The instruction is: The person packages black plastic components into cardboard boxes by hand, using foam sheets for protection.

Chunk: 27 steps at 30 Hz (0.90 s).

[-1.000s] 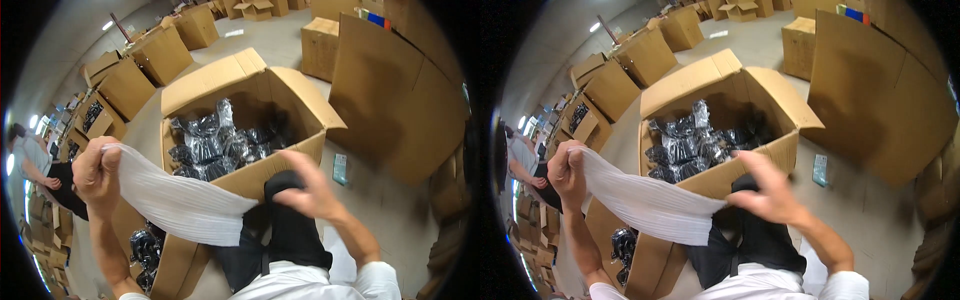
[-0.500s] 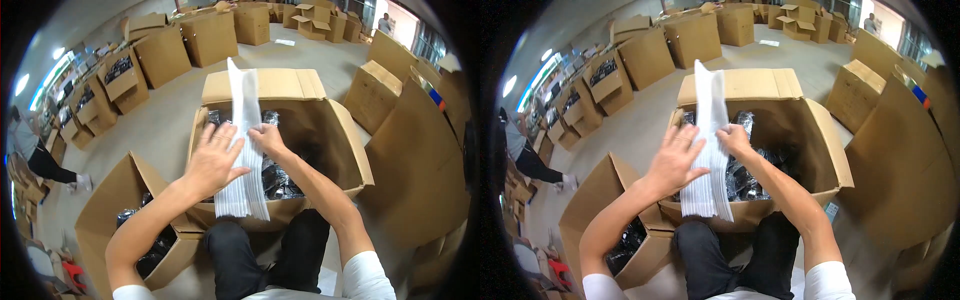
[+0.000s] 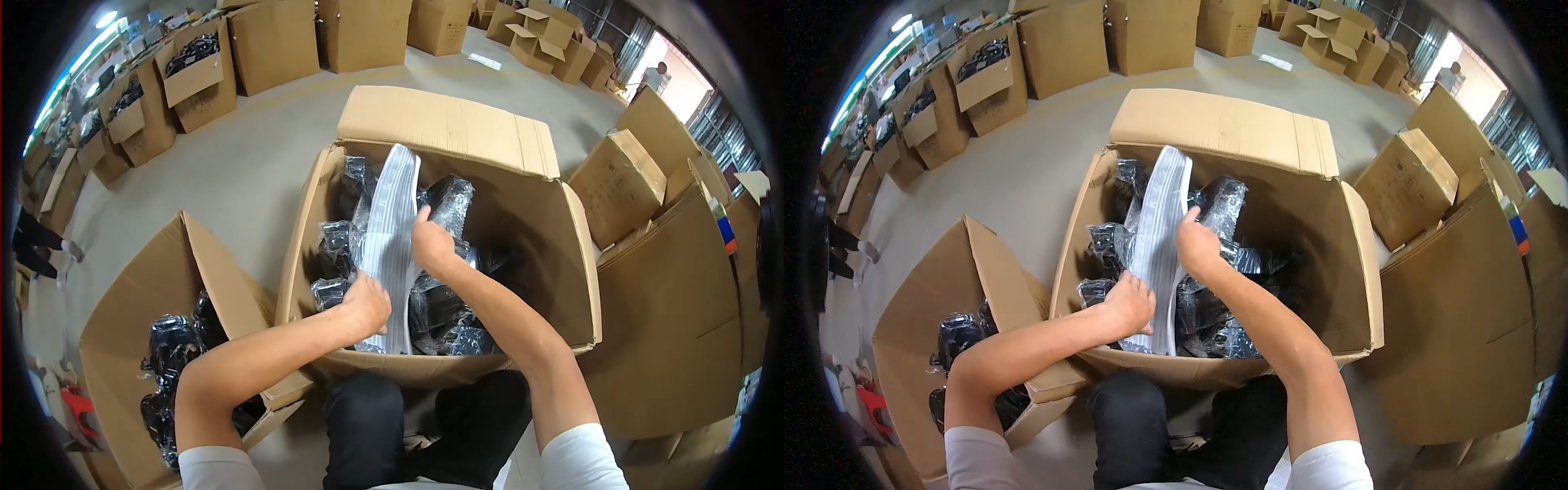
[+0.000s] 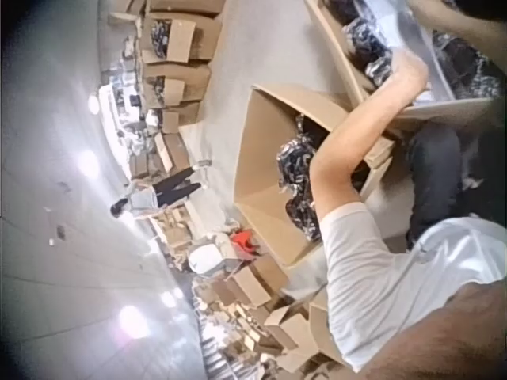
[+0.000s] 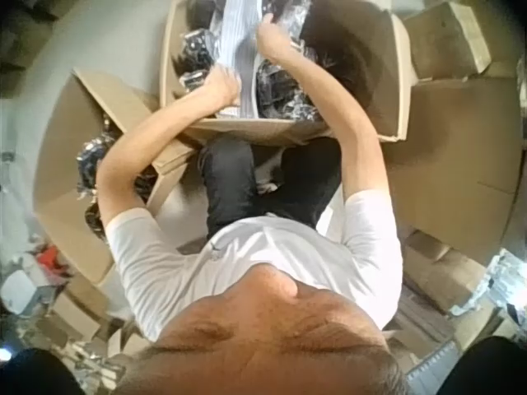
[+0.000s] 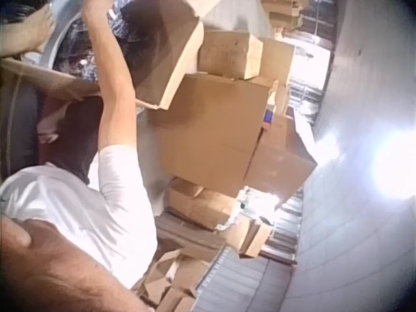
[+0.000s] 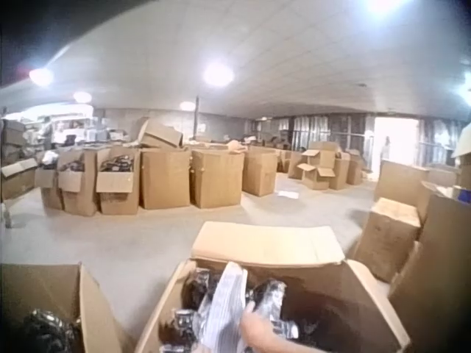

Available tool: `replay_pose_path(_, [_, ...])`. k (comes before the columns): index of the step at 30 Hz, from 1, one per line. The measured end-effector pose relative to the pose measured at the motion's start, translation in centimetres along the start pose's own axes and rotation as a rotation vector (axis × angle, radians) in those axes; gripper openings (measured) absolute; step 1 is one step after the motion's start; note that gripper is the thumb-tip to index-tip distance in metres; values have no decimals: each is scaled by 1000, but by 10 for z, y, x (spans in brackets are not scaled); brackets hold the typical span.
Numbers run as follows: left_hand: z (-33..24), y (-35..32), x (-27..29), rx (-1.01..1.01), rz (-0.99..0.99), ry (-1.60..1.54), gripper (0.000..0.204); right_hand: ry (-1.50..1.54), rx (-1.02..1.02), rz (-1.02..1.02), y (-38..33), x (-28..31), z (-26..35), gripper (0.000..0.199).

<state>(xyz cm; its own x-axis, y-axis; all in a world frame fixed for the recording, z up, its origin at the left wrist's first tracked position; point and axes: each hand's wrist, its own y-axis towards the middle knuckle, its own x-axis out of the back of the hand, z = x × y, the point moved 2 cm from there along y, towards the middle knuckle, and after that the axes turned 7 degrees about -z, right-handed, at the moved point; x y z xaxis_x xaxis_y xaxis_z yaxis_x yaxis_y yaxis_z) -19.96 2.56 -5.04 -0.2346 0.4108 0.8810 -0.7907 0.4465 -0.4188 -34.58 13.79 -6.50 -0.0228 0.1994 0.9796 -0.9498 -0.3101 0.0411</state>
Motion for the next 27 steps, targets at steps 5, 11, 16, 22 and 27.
replay_pose_path(5, [-14, -3, -4, -2, -151, 37, 78, -507, 439, -551, -22, 19, 25, 73])
replay_pose_path(11, [-23, 6, -8, -3, 16, 42, 89, -319, 582, -87, -34, -23, 5, 82])
replay_pose_path(16, [10, -35, 24, -31, -235, -95, 59, -108, 665, -171, -28, 27, -16, 74])
replay_pose_path(22, [103, -235, 36, 532, -966, -390, 37, 288, 372, -125, -81, 127, -59, 53])
replay_pose_path(27, [132, -346, -41, 1040, -906, -824, 31, 427, 153, 129, -186, 133, -123, 46])
